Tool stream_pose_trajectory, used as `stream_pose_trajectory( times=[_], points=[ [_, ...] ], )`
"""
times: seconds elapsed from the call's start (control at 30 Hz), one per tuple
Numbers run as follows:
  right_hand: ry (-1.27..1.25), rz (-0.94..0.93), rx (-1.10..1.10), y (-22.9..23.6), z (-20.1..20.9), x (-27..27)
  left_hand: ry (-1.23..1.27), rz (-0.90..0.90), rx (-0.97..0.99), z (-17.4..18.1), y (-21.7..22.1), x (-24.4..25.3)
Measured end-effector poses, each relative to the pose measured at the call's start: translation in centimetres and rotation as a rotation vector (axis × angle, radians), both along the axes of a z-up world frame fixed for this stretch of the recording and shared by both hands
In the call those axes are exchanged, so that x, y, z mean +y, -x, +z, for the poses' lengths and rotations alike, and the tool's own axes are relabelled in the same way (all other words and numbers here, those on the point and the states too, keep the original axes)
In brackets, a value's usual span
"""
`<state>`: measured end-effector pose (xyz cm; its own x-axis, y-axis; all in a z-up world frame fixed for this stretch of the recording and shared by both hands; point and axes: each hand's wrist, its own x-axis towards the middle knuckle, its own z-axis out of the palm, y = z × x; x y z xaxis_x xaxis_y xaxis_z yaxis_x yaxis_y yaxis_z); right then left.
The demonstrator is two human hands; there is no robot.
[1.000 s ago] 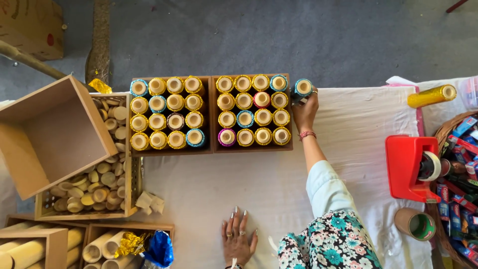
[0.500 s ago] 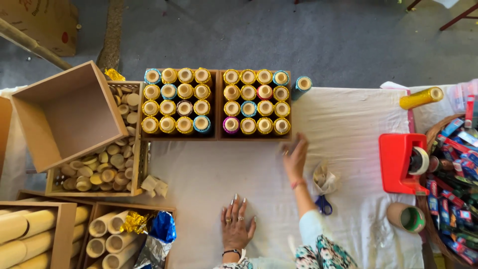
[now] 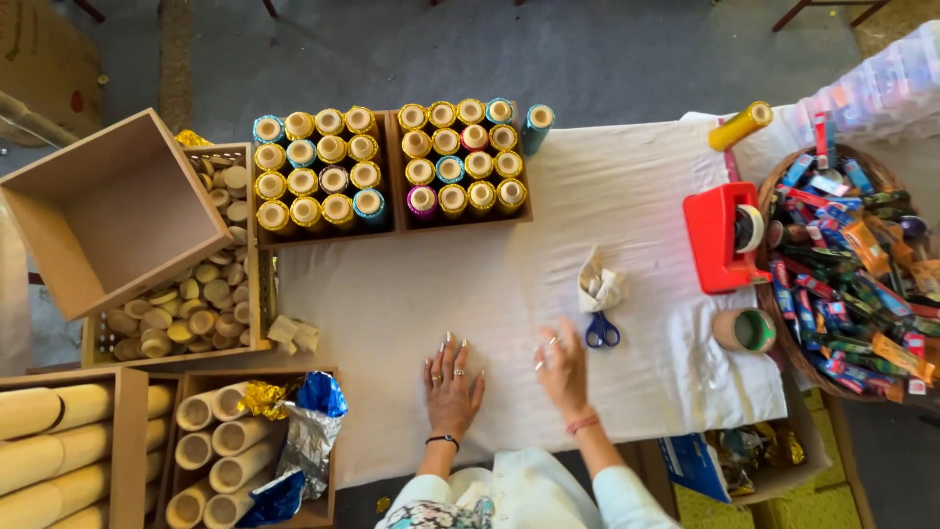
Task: The recorder is wrapping cardboard or wooden cylinders with blue and silver foil at a workbench.
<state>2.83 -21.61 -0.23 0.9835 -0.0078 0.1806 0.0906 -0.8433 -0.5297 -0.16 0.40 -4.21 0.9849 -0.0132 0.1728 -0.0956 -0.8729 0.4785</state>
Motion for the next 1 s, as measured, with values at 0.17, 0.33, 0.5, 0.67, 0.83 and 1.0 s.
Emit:
stream_pose_trajectory(
  times=[0.17, 0.33, 0.5, 0.67, 0.83, 1.0],
  points=[
    [0.192, -0.239, -0.167, -5.4, 1.2, -6.3, 0.031, -0.180, 0.033, 0.8, 1.6, 2.5],
    [0.139, -0.274, 0.001, -10.1, -5.3, -10.3, 0.004, -0.169, 0.014, 1.3, 7.1, 5.3],
    [-0.069, -0.189, -0.045, -12.2, -7.9, -5.6, -0.053, -0.025, 0.100, 0.4, 13.2, 5.2],
    [-0.079, 0.346, -0.009, -2.6, -6.4, 3.7, 0.173, 0.149, 0.001, 4.1, 13.3, 5.0],
    [-0.233, 0.669, 0.341, 7.5, -3.0, 5.9, 0.314, 0.250, -0.180, 11.5, 12.1, 7.1],
    [-0.191, 0.458, 0.145, 6.0, -1.2, 1.9, 0.287, 0.304, -0.313, 15.4, 9.6, 12.5]
  ],
)
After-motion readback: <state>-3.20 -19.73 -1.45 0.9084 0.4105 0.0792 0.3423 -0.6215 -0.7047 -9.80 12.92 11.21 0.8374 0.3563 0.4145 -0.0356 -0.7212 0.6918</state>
